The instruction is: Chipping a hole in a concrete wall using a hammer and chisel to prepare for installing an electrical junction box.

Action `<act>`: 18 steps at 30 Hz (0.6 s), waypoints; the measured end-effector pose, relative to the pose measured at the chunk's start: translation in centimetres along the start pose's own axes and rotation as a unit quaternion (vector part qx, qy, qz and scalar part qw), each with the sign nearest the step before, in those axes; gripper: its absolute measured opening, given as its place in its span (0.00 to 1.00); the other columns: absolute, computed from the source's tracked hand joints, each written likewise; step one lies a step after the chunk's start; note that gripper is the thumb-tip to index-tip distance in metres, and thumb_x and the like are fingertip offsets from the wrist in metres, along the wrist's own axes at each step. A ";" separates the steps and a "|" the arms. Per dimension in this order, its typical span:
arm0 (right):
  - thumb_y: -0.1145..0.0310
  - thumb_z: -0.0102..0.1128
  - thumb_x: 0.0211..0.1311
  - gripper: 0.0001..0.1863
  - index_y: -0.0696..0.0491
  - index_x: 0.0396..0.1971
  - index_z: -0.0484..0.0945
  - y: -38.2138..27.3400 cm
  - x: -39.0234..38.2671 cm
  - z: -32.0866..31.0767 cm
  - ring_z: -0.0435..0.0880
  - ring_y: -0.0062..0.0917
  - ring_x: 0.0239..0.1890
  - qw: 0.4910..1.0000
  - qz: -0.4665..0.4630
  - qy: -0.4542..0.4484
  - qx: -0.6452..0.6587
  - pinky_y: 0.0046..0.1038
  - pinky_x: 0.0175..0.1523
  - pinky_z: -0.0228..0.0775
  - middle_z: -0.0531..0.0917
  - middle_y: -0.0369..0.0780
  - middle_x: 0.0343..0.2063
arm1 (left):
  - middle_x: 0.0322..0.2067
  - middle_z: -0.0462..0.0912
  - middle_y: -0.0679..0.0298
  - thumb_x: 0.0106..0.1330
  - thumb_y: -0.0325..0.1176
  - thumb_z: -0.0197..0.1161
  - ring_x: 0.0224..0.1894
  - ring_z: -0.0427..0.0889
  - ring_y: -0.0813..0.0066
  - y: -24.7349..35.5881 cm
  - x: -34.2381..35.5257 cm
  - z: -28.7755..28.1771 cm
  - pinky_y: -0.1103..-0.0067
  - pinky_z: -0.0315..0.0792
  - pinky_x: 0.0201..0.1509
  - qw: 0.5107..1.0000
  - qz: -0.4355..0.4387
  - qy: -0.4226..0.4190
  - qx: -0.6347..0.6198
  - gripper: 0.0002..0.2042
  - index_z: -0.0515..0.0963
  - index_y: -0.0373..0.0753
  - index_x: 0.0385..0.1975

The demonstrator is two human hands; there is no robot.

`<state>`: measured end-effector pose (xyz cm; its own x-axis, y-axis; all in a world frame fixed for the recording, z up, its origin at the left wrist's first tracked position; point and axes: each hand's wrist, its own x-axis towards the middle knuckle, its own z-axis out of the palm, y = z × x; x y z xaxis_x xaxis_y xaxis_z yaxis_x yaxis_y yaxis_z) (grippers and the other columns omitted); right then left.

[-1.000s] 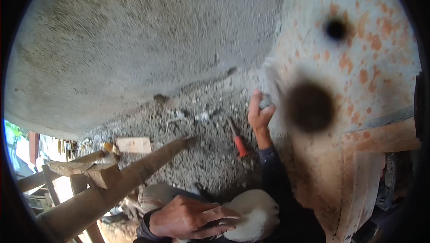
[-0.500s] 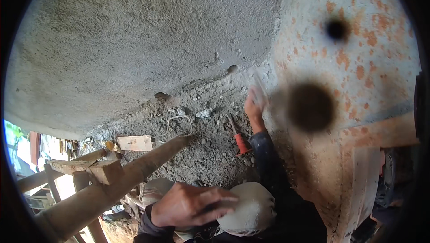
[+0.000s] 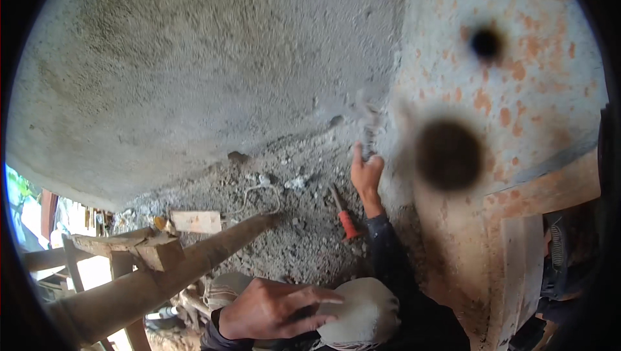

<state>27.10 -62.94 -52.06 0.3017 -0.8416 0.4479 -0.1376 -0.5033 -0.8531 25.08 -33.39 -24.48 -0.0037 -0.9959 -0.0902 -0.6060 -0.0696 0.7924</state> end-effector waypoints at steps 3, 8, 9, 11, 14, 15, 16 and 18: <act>0.70 0.49 0.67 0.17 0.57 0.16 0.70 -7.9 -1.5 -2.4 0.63 0.24 0.14 0.970 -0.112 0.081 0.201 0.31 0.21 0.56 0.68 0.34 0.13 | 0.35 0.87 0.62 0.62 0.39 0.67 0.24 0.86 0.72 -0.2 -2.3 0.1 0.78 0.81 0.25 0.997 0.050 0.048 -0.019 0.19 0.76 0.42 0.51; 0.67 0.53 0.66 0.21 0.62 0.13 0.69 -0.6 -1.3 -0.7 0.67 0.27 0.12 0.997 0.063 -0.034 0.027 0.35 0.22 0.59 0.67 0.39 0.09 | 0.37 0.87 0.62 0.63 0.39 0.66 0.24 0.86 0.72 -0.3 0.2 -0.1 0.77 0.81 0.25 1.000 -0.005 0.006 0.015 0.14 0.78 0.42 0.45; 0.66 0.53 0.66 0.23 0.63 0.13 0.69 0.0 -2.1 0.0 0.68 0.28 0.12 0.999 0.037 0.002 -0.008 0.35 0.22 0.59 0.66 0.39 0.08 | 0.37 0.87 0.62 0.63 0.39 0.67 0.24 0.86 0.71 -0.4 -0.2 0.1 0.77 0.81 0.25 1.000 0.006 0.008 0.009 0.14 0.78 0.42 0.45; 0.64 0.53 0.66 0.24 0.64 0.13 0.69 -5.2 -2.5 0.1 0.70 0.28 0.12 0.997 0.061 -0.021 0.029 0.36 0.21 0.59 0.68 0.42 0.07 | 0.37 0.87 0.63 0.62 0.39 0.67 0.24 0.86 0.71 0.0 -1.5 0.1 0.77 0.81 0.26 0.998 0.029 0.045 0.017 0.15 0.79 0.42 0.45; 0.63 0.53 0.66 0.23 0.58 0.11 0.70 -6.8 -0.8 -3.5 0.68 0.25 0.10 0.980 -0.078 0.022 0.184 0.34 0.19 0.57 0.66 0.40 0.06 | 0.38 0.87 0.63 0.62 0.40 0.68 0.24 0.86 0.71 0.7 -1.6 -0.2 0.77 0.81 0.27 0.997 0.065 0.037 -0.022 0.15 0.79 0.42 0.45; 0.63 0.53 0.66 0.23 0.58 0.11 0.72 -8.6 -0.2 -3.2 0.69 0.25 0.10 0.945 -0.124 0.125 0.277 0.35 0.19 0.58 0.66 0.40 0.06 | 0.37 0.87 0.63 0.61 0.40 0.68 0.24 0.86 0.71 0.7 -1.3 -0.6 0.77 0.81 0.27 0.999 0.030 0.023 -0.008 0.14 0.79 0.42 0.44; 0.63 0.53 0.66 0.23 0.58 0.11 0.72 -6.8 0.2 -2.9 0.69 0.25 0.10 0.946 -0.128 0.127 0.268 0.35 0.19 0.58 0.66 0.40 0.06 | 0.37 0.87 0.63 0.61 0.40 0.68 0.24 0.86 0.71 0.7 -0.8 -0.6 0.77 0.81 0.27 1.000 0.003 0.007 0.003 0.14 0.80 0.42 0.43; 0.60 0.52 0.68 0.25 0.63 0.13 0.71 0.1 -0.3 -0.5 0.71 0.26 0.12 0.995 0.027 -0.034 -0.093 0.36 0.21 0.61 0.73 0.38 0.10 | 0.36 0.87 0.63 0.61 0.40 0.68 0.24 0.86 0.71 0.1 -0.1 0.3 0.78 0.81 0.27 1.000 -0.005 0.027 0.004 0.14 0.80 0.43 0.43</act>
<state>26.57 -62.88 -52.15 0.3523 -0.8559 0.3785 -0.3258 -0.4913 -0.8077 24.72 -33.24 -24.55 0.0448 -0.9968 -0.0656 -0.6119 -0.0793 0.7869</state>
